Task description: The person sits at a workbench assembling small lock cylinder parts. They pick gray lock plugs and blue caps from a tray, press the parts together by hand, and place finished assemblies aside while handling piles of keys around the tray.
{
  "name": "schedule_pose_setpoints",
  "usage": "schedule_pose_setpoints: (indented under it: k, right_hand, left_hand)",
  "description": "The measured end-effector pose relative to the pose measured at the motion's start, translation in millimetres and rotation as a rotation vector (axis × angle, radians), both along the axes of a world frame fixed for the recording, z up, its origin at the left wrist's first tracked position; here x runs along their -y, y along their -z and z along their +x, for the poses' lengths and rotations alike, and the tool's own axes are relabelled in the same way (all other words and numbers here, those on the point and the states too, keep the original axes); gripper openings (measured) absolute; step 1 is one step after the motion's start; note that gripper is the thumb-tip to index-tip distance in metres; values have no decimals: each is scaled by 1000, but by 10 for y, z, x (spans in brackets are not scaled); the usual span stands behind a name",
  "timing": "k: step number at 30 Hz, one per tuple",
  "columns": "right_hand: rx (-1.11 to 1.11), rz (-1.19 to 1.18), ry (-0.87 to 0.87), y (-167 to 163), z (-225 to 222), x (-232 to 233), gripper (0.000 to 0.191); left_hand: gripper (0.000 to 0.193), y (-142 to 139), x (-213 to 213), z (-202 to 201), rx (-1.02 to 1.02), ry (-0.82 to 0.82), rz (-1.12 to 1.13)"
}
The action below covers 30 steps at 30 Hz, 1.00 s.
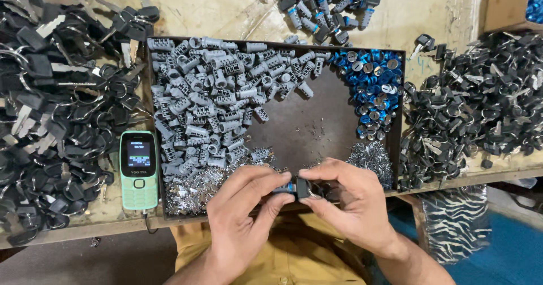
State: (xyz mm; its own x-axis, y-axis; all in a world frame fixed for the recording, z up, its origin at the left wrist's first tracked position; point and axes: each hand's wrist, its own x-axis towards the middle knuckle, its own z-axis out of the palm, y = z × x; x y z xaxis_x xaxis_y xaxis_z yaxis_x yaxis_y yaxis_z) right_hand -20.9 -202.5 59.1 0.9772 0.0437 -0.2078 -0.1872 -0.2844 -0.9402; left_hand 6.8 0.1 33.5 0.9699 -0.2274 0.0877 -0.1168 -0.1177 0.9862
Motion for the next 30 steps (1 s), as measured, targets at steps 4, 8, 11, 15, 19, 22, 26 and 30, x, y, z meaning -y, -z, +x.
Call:
schedule_pose_setpoints:
  k: [4, 8, 11, 15, 19, 22, 26, 30]
  right_hand:
    - [126, -106, -86, -16, 28, 6, 39]
    - [366, -455, -163, -61, 176, 195, 39]
    - [437, -742, -54, -103, 467, 472, 37]
    - [451, -948, -86, -60, 895, 560, 34]
    - [640, -1124, -79, -119, 857, 329, 37]
    - [557, -850, -230, -48, 630, 1, 24]
    - [484, -758, -308, 141, 540, -225, 26]
    - [520, -774, -340, 296, 597, -305, 20]
  left_hand:
    - [26, -3, 25, 23, 73, 18, 5]
    - [35, -22, 69, 60, 26, -4, 64]
    - [45, -42, 21, 45, 93, -73, 150]
    - [26, -48, -104, -30, 47, -171, 185]
    - [18, -11, -216, -91, 42, -169, 101]
    - [16, 23, -241, -124, -26, -201, 55]
    - [14, 55, -261, -131, -78, -175, 14]
    - [12, 35, -319, -128, -49, -162, 22]
